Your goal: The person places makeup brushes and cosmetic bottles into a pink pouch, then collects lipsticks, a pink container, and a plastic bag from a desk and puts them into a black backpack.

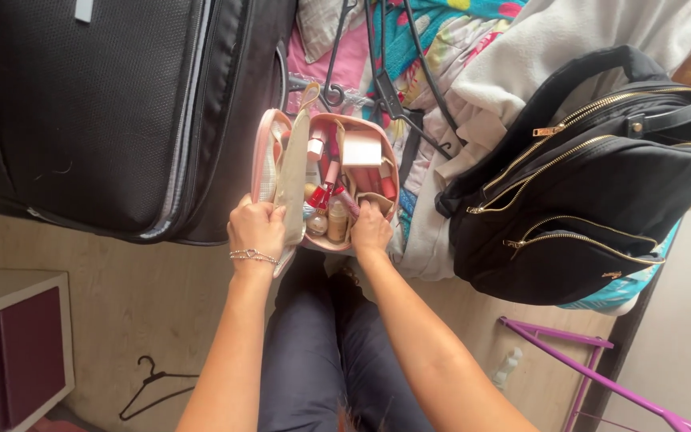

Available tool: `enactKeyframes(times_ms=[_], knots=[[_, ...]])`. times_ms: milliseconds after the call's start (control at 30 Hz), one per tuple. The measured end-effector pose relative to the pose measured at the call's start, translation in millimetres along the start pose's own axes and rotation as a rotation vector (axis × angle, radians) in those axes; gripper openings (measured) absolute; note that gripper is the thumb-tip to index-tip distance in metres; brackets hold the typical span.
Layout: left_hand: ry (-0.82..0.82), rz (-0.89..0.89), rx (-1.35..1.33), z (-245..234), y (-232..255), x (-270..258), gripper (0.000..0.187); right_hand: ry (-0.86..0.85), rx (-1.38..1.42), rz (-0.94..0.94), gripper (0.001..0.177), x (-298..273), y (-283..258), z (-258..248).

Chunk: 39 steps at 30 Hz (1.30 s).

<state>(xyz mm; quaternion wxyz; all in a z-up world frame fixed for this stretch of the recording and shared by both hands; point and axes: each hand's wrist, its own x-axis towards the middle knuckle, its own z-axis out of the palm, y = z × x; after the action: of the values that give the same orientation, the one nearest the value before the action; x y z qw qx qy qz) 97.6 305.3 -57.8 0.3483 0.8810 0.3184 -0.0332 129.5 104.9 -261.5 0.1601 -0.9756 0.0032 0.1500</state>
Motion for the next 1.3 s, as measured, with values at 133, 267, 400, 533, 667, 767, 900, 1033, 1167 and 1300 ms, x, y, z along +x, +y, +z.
enactKeyframes(times_ms=[133, 267, 400, 533, 667, 767, 900, 1033, 1167, 1300], knots=[[0.011, 0.025, -0.022, 1, 1, 2, 0.019, -0.05, 0.047, 0.151, 0.022, 0, -7, -11], [-0.01, 0.01, 0.002, 2, -2, 4, 0.019, 0.079, 0.309, 0.282, 0.037, -8, -5, -31], [-0.004, 0.036, 0.006, 5, -9, 4, 0.018, 0.175, 0.619, 0.212, 0.036, -22, 4, -50], [0.001, 0.034, 0.002, 4, -8, 4, 0.018, 0.017, 0.919, 0.201, 0.03, -2, -38, -75], [-0.008, 0.0, -0.01, 1, -5, 4, 0.019, -0.201, 0.969, 0.226, 0.025, 34, -61, -60], [0.002, 0.015, -0.014, 3, -8, 5, 0.018, -0.245, 0.71, 0.247, 0.027, 36, -73, -52], [-0.002, 0.028, -0.005, 2, -11, 6, 0.018, -0.149, 0.6, 0.26, 0.038, 31, -84, -22], [-0.021, 0.001, -0.034, -1, -12, 6, 0.017, -0.072, 0.586, 0.226, 0.039, 27, -73, -26], [-0.019, 0.004, -0.03, 2, -15, 7, 0.018, 0.026, 0.583, 0.201, 0.033, 6, -59, -90], [-0.002, 0.028, -0.044, 3, -14, 5, 0.017, 0.038, 0.348, 0.183, 0.028, 10, -20, -104]])
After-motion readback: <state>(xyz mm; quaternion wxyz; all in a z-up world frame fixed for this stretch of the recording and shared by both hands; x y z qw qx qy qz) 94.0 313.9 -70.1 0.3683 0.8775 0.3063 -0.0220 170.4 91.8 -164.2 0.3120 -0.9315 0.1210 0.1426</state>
